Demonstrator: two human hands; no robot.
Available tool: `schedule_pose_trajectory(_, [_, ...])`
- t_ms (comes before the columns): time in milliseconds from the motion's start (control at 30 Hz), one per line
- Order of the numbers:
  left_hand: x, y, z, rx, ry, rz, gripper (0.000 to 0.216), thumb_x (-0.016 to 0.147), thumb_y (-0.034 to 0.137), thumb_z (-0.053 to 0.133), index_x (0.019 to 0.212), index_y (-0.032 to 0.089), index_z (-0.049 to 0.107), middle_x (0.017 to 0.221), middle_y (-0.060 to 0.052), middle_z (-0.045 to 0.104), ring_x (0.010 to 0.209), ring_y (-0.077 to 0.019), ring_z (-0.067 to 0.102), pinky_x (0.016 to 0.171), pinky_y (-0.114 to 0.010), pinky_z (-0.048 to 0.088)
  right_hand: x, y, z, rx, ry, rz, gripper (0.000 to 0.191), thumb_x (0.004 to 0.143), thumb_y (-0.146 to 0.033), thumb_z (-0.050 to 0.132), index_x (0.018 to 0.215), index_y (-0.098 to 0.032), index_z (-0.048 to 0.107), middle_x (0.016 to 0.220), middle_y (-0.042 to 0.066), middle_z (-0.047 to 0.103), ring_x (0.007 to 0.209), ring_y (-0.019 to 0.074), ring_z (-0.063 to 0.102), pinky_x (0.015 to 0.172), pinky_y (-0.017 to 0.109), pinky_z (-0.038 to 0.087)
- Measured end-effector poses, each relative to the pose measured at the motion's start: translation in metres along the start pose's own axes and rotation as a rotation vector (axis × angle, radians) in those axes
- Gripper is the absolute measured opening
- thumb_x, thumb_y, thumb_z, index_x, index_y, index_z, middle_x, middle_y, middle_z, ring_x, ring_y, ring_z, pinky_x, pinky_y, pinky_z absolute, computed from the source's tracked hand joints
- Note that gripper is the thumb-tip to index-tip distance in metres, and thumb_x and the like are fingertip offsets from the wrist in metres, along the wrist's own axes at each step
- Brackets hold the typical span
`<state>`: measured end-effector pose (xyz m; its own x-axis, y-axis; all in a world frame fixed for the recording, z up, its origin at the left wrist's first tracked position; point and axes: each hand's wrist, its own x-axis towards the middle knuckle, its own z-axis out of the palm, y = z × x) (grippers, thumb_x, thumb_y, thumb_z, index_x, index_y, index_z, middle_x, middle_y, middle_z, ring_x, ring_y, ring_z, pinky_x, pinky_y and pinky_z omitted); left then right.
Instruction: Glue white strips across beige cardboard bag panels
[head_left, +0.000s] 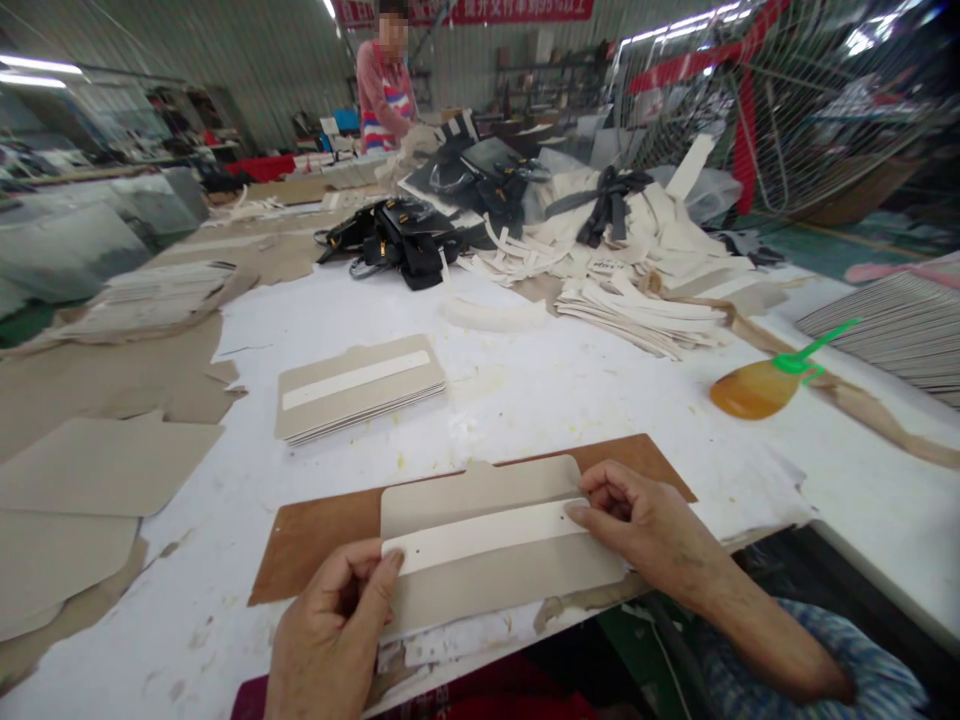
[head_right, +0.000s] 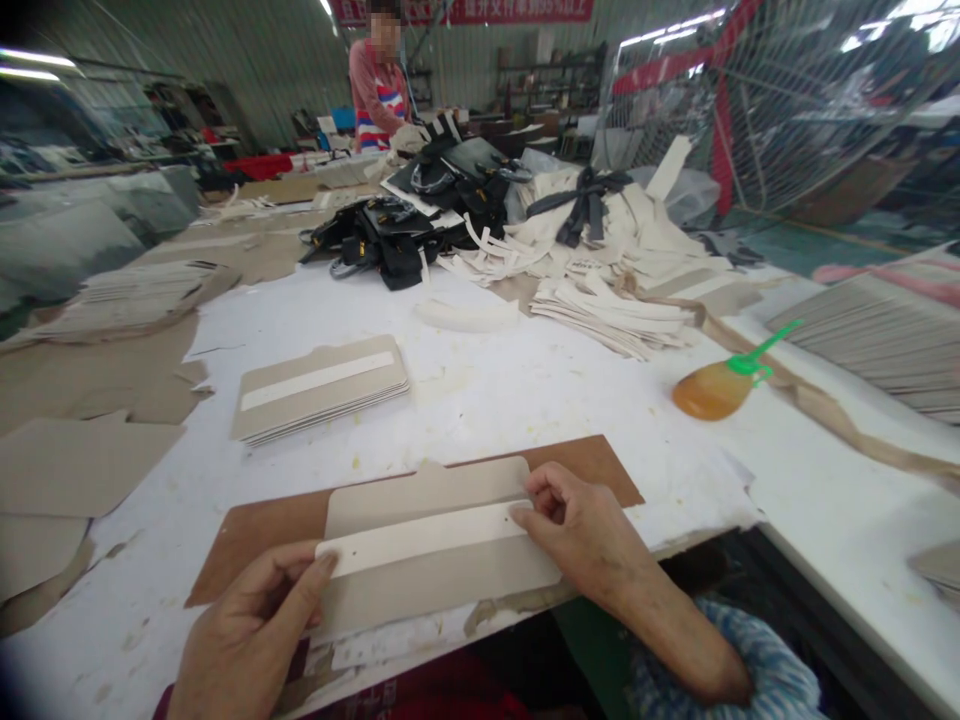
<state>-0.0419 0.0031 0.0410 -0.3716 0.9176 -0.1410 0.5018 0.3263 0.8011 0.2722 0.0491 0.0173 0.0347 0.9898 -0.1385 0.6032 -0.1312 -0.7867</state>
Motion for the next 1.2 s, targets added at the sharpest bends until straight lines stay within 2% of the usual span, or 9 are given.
schedule_pose_trajectory(233, [0.0022, 0.0015, 0.0024, 0.046, 0.045, 0.042, 0.048, 0.083, 0.072, 0.067, 0.096, 0.027, 0.078, 0.068, 0.004, 0.07, 0.069, -0.0215, 0.065, 0.069, -0.029, 0.051, 0.0014, -0.0029, 0.0011, -0.034, 0.048, -0.025, 0.031, 0.078, -0.057, 0.062, 0.087, -0.027, 0.062, 0.066, -0.001, 0.068, 0.059, 0.0217, 0.062, 0.055, 0.033, 0.042])
schedule_pose_trajectory(433, [0.0026, 0.0035, 0.0055, 0.079, 0.067, 0.081, 0.043, 0.085, 0.068, 0.065, 0.095, 0.028, 0.078, 0.08, 0.004, 0.077, 0.076, -0.0206, 0.067, 0.072, -0.029, 0.049, 0.0028, 0.0006, 0.0011, -0.038, 0.063, -0.041, 0.029, 0.079, -0.056, 0.064, 0.089, -0.028, 0.062, 0.064, -0.002, 0.066, 0.056, 0.0212, 0.061, 0.053, 0.032, 0.041])
schedule_pose_trajectory(833, [0.0034, 0.0052, 0.0063, 0.078, 0.058, 0.099, 0.04, 0.086, 0.067, 0.065, 0.092, 0.028, 0.077, 0.071, 0.005, 0.07, 0.068, -0.0196, 0.061, 0.069, -0.029, 0.048, 0.0022, -0.0028, 0.0019, -0.06, 0.056, -0.014, 0.031, 0.077, -0.056, 0.061, 0.09, -0.028, 0.062, 0.065, -0.002, 0.065, 0.057, 0.0213, 0.059, 0.055, 0.034, 0.04])
schedule_pose_trajectory(1200, [0.0088, -0.0023, 0.0052, 0.132, 0.04, 0.105, 0.041, 0.084, 0.067, 0.065, 0.094, 0.029, 0.078, 0.074, 0.006, 0.074, 0.068, -0.0191, 0.065, 0.065, -0.027, 0.05, -0.0017, -0.0077, 0.0024, -0.094, 0.066, -0.024, 0.025, 0.078, -0.05, 0.058, 0.088, -0.027, 0.059, 0.065, -0.002, 0.068, 0.058, 0.0224, 0.063, 0.057, 0.034, 0.041])
